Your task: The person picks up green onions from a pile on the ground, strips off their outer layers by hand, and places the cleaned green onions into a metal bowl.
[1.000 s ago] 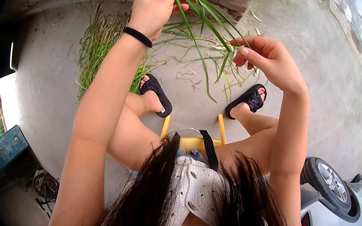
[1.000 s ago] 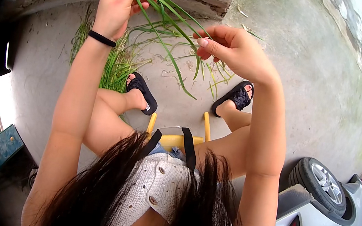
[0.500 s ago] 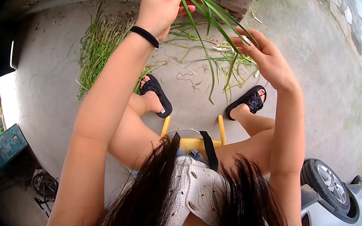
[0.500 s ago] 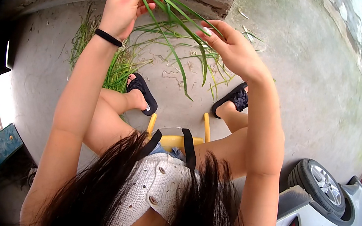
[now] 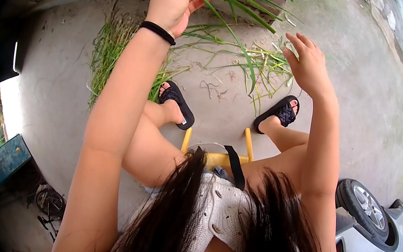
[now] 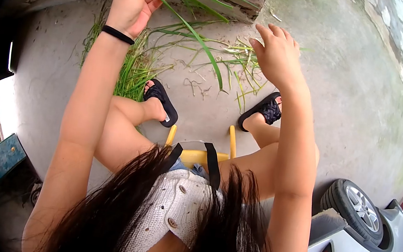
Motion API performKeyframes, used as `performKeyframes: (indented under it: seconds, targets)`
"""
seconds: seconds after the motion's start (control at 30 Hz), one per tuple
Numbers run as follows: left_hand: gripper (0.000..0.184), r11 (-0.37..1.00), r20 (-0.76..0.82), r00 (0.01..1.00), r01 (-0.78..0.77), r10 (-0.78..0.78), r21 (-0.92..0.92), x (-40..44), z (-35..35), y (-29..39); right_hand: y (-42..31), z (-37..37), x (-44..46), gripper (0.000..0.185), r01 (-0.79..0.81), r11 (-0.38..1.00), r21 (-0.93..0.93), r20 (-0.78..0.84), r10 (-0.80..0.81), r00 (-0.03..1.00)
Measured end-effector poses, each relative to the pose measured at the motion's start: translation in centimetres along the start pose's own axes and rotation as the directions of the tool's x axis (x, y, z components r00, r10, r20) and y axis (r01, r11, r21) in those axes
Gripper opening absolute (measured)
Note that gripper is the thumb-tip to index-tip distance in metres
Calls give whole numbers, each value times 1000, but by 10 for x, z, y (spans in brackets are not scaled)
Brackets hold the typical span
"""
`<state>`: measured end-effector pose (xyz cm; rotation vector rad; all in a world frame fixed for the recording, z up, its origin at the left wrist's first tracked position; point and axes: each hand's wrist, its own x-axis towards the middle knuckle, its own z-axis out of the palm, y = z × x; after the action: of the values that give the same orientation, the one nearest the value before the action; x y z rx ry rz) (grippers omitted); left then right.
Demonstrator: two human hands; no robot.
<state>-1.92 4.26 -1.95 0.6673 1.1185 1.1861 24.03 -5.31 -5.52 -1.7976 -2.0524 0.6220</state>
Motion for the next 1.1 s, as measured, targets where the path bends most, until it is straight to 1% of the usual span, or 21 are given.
performKeyframes:
  seconds: [0.07, 0.1, 0.13, 0.2, 0.3, 0.4, 0.43, 0.47, 0.53, 0.57, 0.63, 0.67, 0.7, 0.73, 0.8, 0.83, 0.87, 0.93, 1.0, 1.07, 1.1]
  targets:
    - [11, 1000, 17, 1000, 8, -7, -28, 3, -2, 0, -20, -8, 1, 41, -200, 929, 311, 257, 121, 959]
    - [11, 999, 24, 1000, 9, -8, -41, 5, -3, 0, -27, -8, -1, 43, -296, 836, 462, 393, 106, 913]
    - [11, 999, 10, 1000, -5, 5, -49, 5, -4, 2, -30, -4, -4, 43, -274, 770, 577, 422, 6, 907]
    - [12, 998, -18, 999, -30, 29, -62, 7, -5, 7, -43, -6, -5, 37, -298, 628, 718, 508, -181, 842]
    - [13, 995, -42, 995, -90, 88, -34, 11, -12, 10, -44, -11, -5, 27, -519, 371, 770, 619, -234, 750]
    - [15, 994, 10, 994, -105, 104, 31, 14, -22, 11, -46, -23, -2, 22, -447, 491, 748, 572, -137, 808]
    - [16, 993, 38, 993, -114, 113, 38, 17, -27, 8, -40, -21, 0, 22, -384, 541, 748, 541, -163, 825]
    - [17, 991, 68, 990, -123, 120, 47, 19, -30, 6, -39, -18, -1, 23, -324, 655, 682, 514, -115, 850]
    - [17, 994, 37, 995, -97, 95, 42, 15, -24, 5, -45, -19, 1, 25, -209, 842, 497, 436, -34, 899]
    - [17, 996, 24, 996, -88, 88, 33, 11, -20, 7, -48, -27, 2, 26, -247, 922, 297, 488, 76, 870]
    - [19, 997, 25, 998, -63, 62, 34, 5, -15, 13, -16, -7, -13, 36, -64, 992, 105, 344, 24, 939]
    - [24, 998, 36, 999, -27, 25, 52, 5, -15, 13, -5, -2, -17, 43, 17, 1000, -6, 271, -15, 963]
    - [27, 994, 55, 998, 38, -44, 99, 2, -14, 14, -8, -12, -17, 60, -63, 989, -132, 358, 107, 928]
    - [30, 984, 73, 992, 93, -105, 150, 0, -12, 15, -7, -19, -17, 59, -57, 989, -136, 298, 96, 950]
    - [32, 968, 255, 934, 235, -250, 88, 6, -6, 11, -4, -32, -13, 56, -52, 987, -149, 159, 76, 984]
    - [31, 950, 269, 912, 288, -310, 120, 8, 5, 10, -3, -38, -10, 53, -68, 992, -110, 107, 80, 991]
    - [31, 944, 325, 887, 290, -328, 160, 14, 16, 7, -3, -44, -8, 52, -62, 994, -95, 95, 71, 993]
    - [30, 912, 403, 818, 359, -409, 197, 41, 46, 4, -4, -49, -6, 49, -57, 996, -65, 87, 63, 994]
    - [31, 897, 383, 832, 274, -403, 348, 84, 81, -1, -4, -49, -7, 45, -52, 998, -20, 113, 54, 992]
    - [38, 858, 293, 888, 185, -354, 478, 130, 110, -10, -4, -44, -10, 44, -56, 997, 51, 107, 50, 993]
    - [42, 772, 189, 969, 3, -159, 635, 157, 114, -22, -4, -44, -12, 36, -38, 994, 105, 67, 31, 997]
